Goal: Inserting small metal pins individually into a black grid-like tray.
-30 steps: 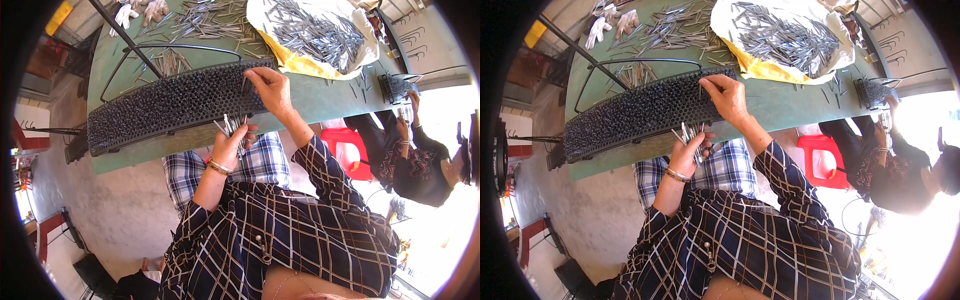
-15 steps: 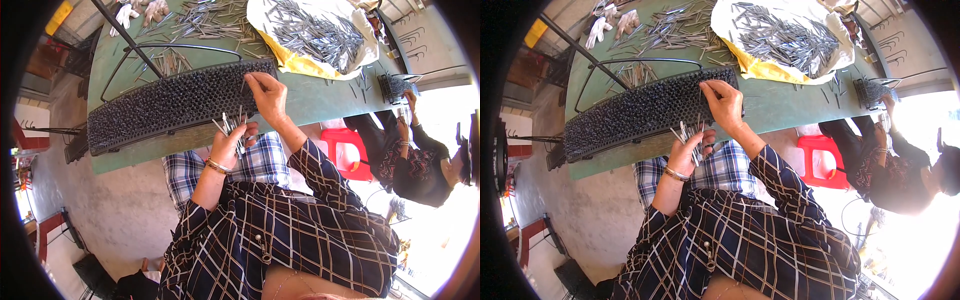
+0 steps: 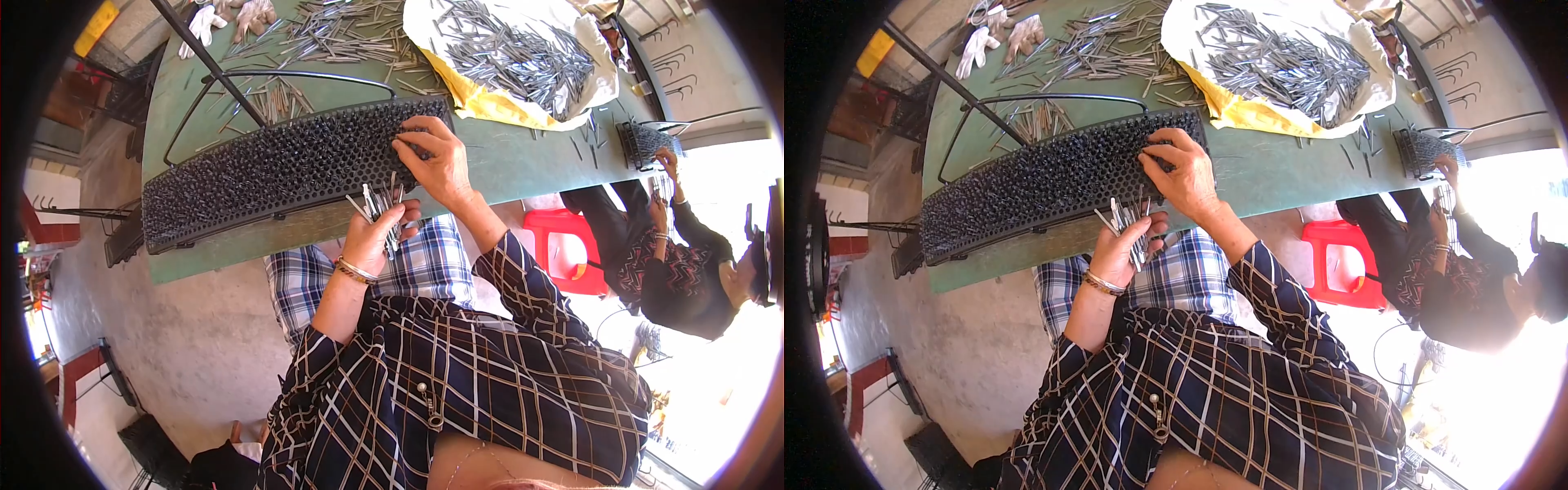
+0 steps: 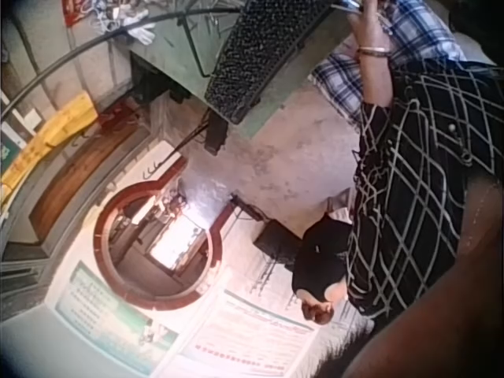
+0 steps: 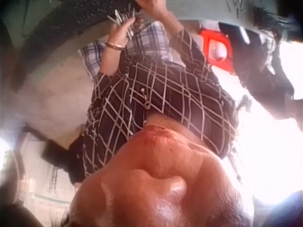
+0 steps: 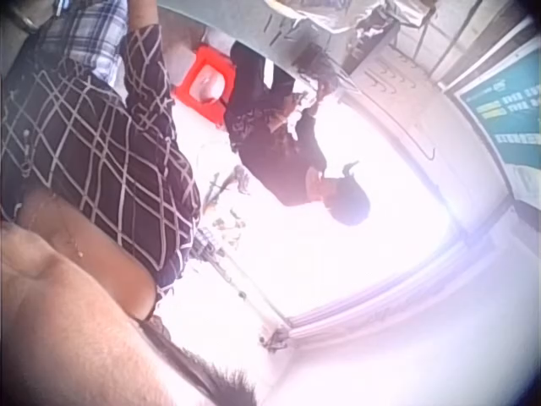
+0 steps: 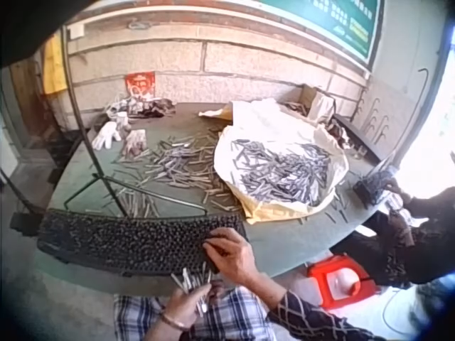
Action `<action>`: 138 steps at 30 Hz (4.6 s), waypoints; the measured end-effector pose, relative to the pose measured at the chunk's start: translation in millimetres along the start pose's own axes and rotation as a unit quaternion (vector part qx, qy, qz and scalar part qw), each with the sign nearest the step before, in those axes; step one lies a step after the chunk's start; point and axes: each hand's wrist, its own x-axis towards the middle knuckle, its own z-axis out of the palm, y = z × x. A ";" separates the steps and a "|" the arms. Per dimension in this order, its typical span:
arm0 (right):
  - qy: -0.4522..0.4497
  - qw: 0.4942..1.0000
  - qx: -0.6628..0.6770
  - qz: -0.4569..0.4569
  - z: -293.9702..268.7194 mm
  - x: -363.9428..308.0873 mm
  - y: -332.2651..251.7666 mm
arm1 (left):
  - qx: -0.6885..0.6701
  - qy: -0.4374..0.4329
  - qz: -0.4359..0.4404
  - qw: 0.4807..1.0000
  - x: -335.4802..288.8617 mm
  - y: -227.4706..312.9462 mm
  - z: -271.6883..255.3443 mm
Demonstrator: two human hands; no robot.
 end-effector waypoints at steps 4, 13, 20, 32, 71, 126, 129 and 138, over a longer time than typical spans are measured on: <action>0.003 0.997 -0.051 -0.066 0.3 -0.1 6.8 | 0.006 0.000 0.001 1.000 0.4 -0.8 0.2; -0.065 0.995 0.017 0.070 -18.1 2.6 -18.9 | -0.017 0.001 0.012 1.000 0.0 -1.1 1.1; -0.225 0.920 0.208 0.242 -22.2 -6.2 -14.3 | 0.024 -0.005 0.039 0.999 -2.0 -1.5 3.9; -0.045 0.997 0.063 0.010 12.5 14.8 -19.3 | 0.031 -0.022 0.006 0.999 -1.0 -4.4 -3.4; -0.071 0.981 0.155 0.093 -6.5 13.7 -16.7 | 0.002 0.000 -0.012 1.000 -1.4 -2.4 1.6; -0.067 0.981 -0.068 -0.168 8.8 13.8 -6.8 | 0.017 -0.015 -0.018 1.000 -3.2 -2.2 -4.1; -0.056 0.994 0.093 0.022 -3.4 11.6 -17.4 | 0.021 -0.008 0.006 1.000 -4.4 -0.3 -0.9; -0.261 0.920 0.224 0.189 -21.2 -8.5 -17.9 | 0.063 -0.032 0.039 0.997 -5.8 2.7 4.7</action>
